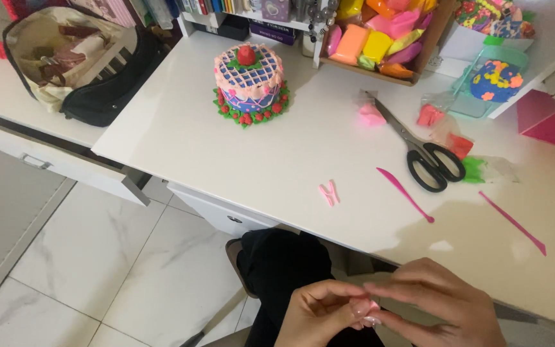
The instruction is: The person shapes small pieces of pink clay into decorative elements on a white table. They use their fingers to roll and pinch the clay, then use a pink sculpting tool to refine the shapes. A decorated cake sits nearby on the table.
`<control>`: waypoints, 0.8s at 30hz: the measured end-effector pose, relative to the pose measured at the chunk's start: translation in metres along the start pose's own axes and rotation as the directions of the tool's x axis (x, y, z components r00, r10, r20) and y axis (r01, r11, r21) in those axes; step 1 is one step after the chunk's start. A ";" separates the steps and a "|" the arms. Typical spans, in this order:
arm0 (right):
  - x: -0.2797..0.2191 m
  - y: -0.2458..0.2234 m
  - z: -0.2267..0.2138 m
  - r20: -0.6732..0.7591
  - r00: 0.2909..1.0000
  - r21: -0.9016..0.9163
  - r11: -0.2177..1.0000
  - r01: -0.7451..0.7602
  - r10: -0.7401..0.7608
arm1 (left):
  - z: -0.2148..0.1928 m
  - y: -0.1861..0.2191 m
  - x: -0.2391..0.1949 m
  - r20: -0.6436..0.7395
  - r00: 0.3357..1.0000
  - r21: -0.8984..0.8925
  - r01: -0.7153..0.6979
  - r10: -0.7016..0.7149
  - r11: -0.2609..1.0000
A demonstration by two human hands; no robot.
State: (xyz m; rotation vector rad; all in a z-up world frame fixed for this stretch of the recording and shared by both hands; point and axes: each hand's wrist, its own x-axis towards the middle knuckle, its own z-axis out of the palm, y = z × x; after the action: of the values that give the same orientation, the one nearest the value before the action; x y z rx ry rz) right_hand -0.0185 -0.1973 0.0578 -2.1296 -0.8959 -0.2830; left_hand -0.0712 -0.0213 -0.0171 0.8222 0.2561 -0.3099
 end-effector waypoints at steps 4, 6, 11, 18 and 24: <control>0.003 0.011 -0.002 0.049 0.985 0.008 0.987 0.163 -0.163 | -0.005 -0.002 -0.002 -0.035 0.997 0.018 0.073 -0.072 0.997; 0.003 0.013 -0.005 0.144 0.968 0.019 0.979 0.203 -0.203 | -0.004 0.003 -0.005 0.057 0.994 0.030 0.090 -0.091 0.996; 0.002 -0.003 0.000 0.064 0.989 0.031 0.991 0.134 -0.135 | 0.000 0.011 -0.009 0.064 0.994 0.048 0.088 -0.091 0.995; 0.014 0.001 -0.001 0.012 0.995 0.003 0.995 0.103 -0.103 | -0.002 -0.007 -0.002 -0.027 0.997 -0.097 -0.070 0.068 0.993; 0.055 0.004 -0.019 -0.137 0.961 -0.078 0.964 -0.253 0.241 | 0.000 0.033 -0.010 -0.083 0.971 0.092 -0.218 0.226 0.972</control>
State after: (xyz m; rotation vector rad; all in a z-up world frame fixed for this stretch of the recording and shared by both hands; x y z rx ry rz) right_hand 0.0257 -0.1853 0.0942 -2.2564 -0.5451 -0.3337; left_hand -0.0682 0.0013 0.0088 0.9396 0.2370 -0.0718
